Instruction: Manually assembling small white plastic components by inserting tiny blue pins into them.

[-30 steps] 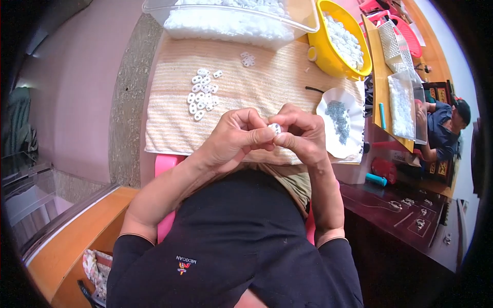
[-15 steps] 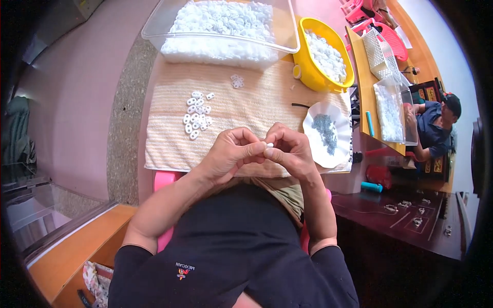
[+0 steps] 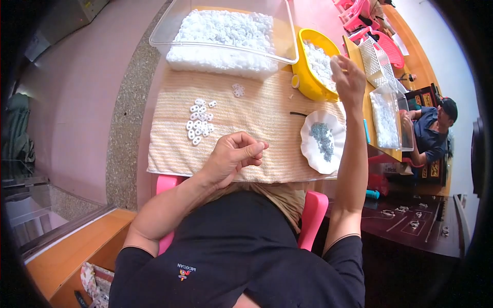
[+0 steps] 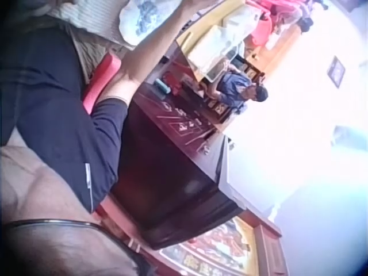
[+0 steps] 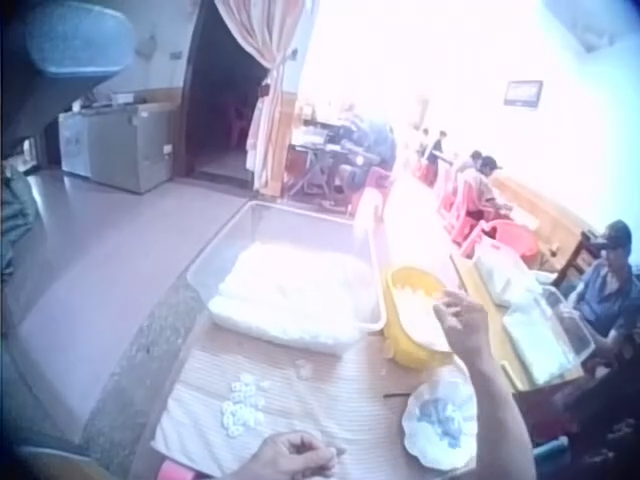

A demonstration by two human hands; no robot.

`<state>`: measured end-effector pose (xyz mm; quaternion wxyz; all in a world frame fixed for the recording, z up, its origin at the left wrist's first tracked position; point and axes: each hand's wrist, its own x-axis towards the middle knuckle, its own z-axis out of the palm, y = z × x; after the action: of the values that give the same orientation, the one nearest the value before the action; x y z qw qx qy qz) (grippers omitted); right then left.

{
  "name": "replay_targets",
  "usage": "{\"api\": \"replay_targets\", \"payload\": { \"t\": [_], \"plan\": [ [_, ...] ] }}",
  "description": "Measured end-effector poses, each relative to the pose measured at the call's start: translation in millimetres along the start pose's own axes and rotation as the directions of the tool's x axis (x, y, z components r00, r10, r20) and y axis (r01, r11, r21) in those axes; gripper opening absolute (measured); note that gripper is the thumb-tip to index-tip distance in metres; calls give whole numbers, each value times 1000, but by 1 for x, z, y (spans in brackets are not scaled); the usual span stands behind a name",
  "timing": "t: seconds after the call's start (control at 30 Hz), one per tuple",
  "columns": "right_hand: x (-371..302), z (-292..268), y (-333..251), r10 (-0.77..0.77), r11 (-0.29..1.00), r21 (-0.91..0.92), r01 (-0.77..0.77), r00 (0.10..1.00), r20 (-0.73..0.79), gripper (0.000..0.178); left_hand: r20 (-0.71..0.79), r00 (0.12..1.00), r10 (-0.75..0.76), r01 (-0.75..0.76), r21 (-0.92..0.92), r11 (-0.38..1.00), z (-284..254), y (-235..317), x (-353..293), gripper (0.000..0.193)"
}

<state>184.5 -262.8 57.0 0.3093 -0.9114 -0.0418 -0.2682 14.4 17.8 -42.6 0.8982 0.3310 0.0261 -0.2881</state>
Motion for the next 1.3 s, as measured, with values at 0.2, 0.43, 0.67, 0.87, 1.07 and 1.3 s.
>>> {"api": "replay_targets", "payload": {
  "t": [0.2,0.43,0.67,0.87,1.07,1.3],
  "plan": [
    [-12,12,-6,-77,997,-17,77,997,3,28,-58,996,69,-62,118,991,4,4,-1,10],
    [-96,45,-81,-231,945,309,113,896,380,14,28,989,147,-149,254,956,8,-7,-1,9],
    [-122,90,-109,-224,964,254,77,749,624,17,142,928,345,-372,428,824,16,-11,-11,11],
    [-118,125,-118,-404,914,276,297,715,570,18,236,833,501,-553,409,726,20,-8,-14,14],
    [-110,145,-128,-343,931,138,339,676,652,18,220,834,506,-546,461,700,18,-8,-12,17],
    [-113,144,-117,-392,919,215,330,713,581,15,103,861,498,-489,437,755,18,-8,-10,13]
  ]
}}
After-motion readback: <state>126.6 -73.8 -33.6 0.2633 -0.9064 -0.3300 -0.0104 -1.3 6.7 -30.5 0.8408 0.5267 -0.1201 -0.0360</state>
